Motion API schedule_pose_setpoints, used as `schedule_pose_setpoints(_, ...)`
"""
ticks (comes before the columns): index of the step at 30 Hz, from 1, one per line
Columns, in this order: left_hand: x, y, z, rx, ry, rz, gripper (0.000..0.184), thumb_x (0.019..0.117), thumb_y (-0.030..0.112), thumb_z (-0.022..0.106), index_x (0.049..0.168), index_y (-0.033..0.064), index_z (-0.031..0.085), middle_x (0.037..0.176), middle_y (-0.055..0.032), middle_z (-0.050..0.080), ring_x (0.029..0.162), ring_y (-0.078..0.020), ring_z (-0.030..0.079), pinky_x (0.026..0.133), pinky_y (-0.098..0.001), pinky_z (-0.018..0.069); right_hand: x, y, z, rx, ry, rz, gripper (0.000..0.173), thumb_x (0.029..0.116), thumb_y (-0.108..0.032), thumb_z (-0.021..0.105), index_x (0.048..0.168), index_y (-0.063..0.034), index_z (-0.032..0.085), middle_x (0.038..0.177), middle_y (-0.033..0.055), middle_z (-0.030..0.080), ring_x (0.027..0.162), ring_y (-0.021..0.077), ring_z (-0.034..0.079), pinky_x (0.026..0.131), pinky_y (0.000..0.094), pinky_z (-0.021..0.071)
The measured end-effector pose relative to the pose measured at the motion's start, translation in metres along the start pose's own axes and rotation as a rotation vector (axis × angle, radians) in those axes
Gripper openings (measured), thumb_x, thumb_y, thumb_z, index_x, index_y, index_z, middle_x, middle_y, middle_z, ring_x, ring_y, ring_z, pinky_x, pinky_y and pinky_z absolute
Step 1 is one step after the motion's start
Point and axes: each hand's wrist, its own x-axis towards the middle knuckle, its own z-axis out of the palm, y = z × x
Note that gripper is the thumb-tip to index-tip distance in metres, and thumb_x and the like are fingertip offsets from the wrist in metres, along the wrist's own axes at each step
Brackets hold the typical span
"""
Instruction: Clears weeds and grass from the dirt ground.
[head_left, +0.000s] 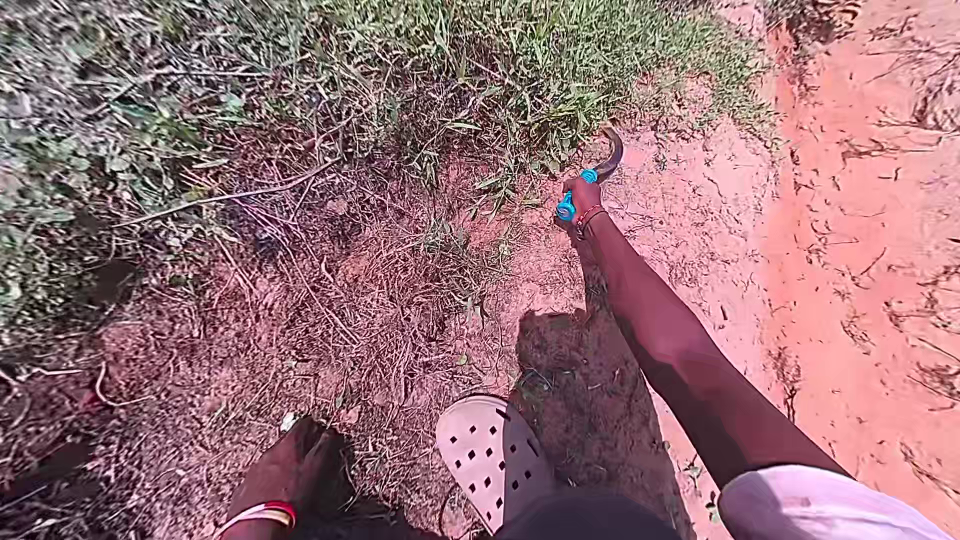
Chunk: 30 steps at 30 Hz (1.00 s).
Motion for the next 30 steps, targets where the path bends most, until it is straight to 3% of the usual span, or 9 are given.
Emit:
schedule_pose_setpoints(4, 0.005, 0.003, -0.005, -0.022, 0.004, -0.025, 0.04, 0.1037, 0.026, 0.062, 0.128, -0.0061, 0.063, 0.121, -0.0364, 0.065, 0.12, -0.0541, 0.061, 0.101, -0.0716, 0.0434, -0.022, 0.038, -0.016, -0.134, -0.025, -0.008, 0.036, 0.0919, -0.012, 0.064, 0.122, 0.0031, 0.054, 0.093, 0.0172, 0.06, 0.073, 0.0253, 0.059, 0.065, 0.0447, 0.0513)
schedule_pose_setpoints(7, 0.004, 0.006, -0.003, -0.021, 0.0, -0.024, 0.038, 0.1034, 0.026, 0.061, 0.121, -0.0071, 0.064, 0.116, -0.0365, 0.066, 0.116, -0.0546, 0.062, 0.098, -0.0729, 0.0438, 0.002, 0.017, -0.025, -0.202, -0.059, 0.006, 0.027, 0.0921, -0.01, 0.062, 0.116, -0.0019, 0.054, 0.086, 0.0086, 0.058, 0.064, 0.0168, 0.058, 0.06, 0.0353, 0.0532)
schedule_pose_setpoints(12, 0.0, 0.005, -0.007, 0.004, 0.001, -0.034, 0.038, 0.1047, 0.026, 0.06, 0.126, -0.0045, 0.064, 0.118, -0.0357, 0.066, 0.117, -0.0542, 0.062, 0.099, -0.0718, 0.0442, 0.035, 0.01, -0.004, -0.313, -0.094, 0.003, 0.033, 0.094, -0.014, 0.063, 0.122, 0.0023, 0.057, 0.099, 0.0141, 0.061, 0.079, 0.022, 0.06, 0.073, 0.0419, 0.0523)
schedule_pose_setpoints(16, 0.002, -0.001, -0.001, -0.024, -0.001, 0.005, 0.041, 0.1054, 0.028, 0.058, 0.132, -0.0034, 0.062, 0.122, -0.0359, 0.065, 0.12, -0.0545, 0.061, 0.101, -0.072, 0.0433, 0.016, 0.029, -0.028, -0.288, -0.054, -0.035, 0.029, 0.0933, -0.016, 0.064, 0.116, 0.0006, 0.058, 0.089, 0.0112, 0.061, 0.069, 0.0193, 0.06, 0.064, 0.0393, 0.0527)
schedule_pose_setpoints(19, 0.002, -0.006, 0.001, -0.025, 0.002, 0.005, 0.044, 0.1055, 0.03, 0.058, 0.133, -0.0029, 0.061, 0.123, -0.0362, 0.065, 0.121, -0.0551, 0.06, 0.101, -0.0728, 0.0434, -0.005, 0.038, -0.05, -0.237, -0.024, -0.04, 0.035, 0.0892, -0.012, 0.067, 0.119, 0.0019, 0.057, 0.094, 0.0156, 0.063, 0.075, 0.024, 0.062, 0.066, 0.044, 0.0532)
schedule_pose_setpoints(22, 0.006, -0.008, 0.0, -0.024, 0.006, 0.003, 0.042, 0.1049, 0.031, 0.059, 0.13, -0.0027, 0.062, 0.121, -0.0355, 0.066, 0.119, -0.0539, 0.062, 0.099, -0.0718, 0.0448, -0.004, 0.037, -0.046, -0.215, 0.007, -0.056, 0.033, 0.0888, -0.012, 0.068, 0.117, 0.0013, 0.057, 0.09, 0.0148, 0.063, 0.071, 0.0232, 0.063, 0.063, 0.0423, 0.054)
schedule_pose_setpoints(24, 0.005, -0.005, 0.0, -0.024, -0.005, 0.012, 0.041, 0.1055, 0.029, 0.058, 0.131, -0.0033, 0.061, 0.121, -0.0356, 0.065, 0.119, -0.0533, 0.062, 0.1, -0.0709, 0.0451, 0.001, 0.026, -0.033, -0.232, 0.102, -0.076, 0.039, 0.0885, -0.014, 0.07, 0.122, 0.0017, 0.058, 0.097, 0.018, 0.064, 0.079, 0.0275, 0.065, 0.069, 0.0467, 0.0549)
schedule_pose_setpoints(27, 0.003, -0.006, 0.0, -0.019, -0.01, 0.034, 0.041, 0.1066, 0.028, 0.057, 0.133, -0.0042, 0.06, 0.12, -0.0354, 0.066, 0.119, -0.0525, 0.063, 0.101, -0.0702, 0.0448, 0.014, 0.008, -0.021, -0.2, 0.224, -0.051, 0.054, 0.0897, -0.019, 0.07, 0.136, 0.0012, 0.052, 0.117, 0.0242, 0.063, 0.101, 0.0353, 0.065, 0.084, 0.0543, 0.053)
schedule_pose_setpoints(30, 0.001, -0.005, -0.001, -0.028, -0.003, 0.007, 0.039, 0.1063, 0.028, 0.057, 0.13, -0.0038, 0.062, 0.118, -0.0348, 0.067, 0.117, -0.0522, 0.063, 0.1, -0.0705, 0.0453, 0.024, 0.0, -0.026, -0.168, 0.202, 0.002, 0.052, 0.0918, -0.019, 0.068, 0.135, 0.0039, 0.052, 0.116, 0.0228, 0.062, 0.099, 0.0316, 0.064, 0.084, 0.0496, 0.0532)
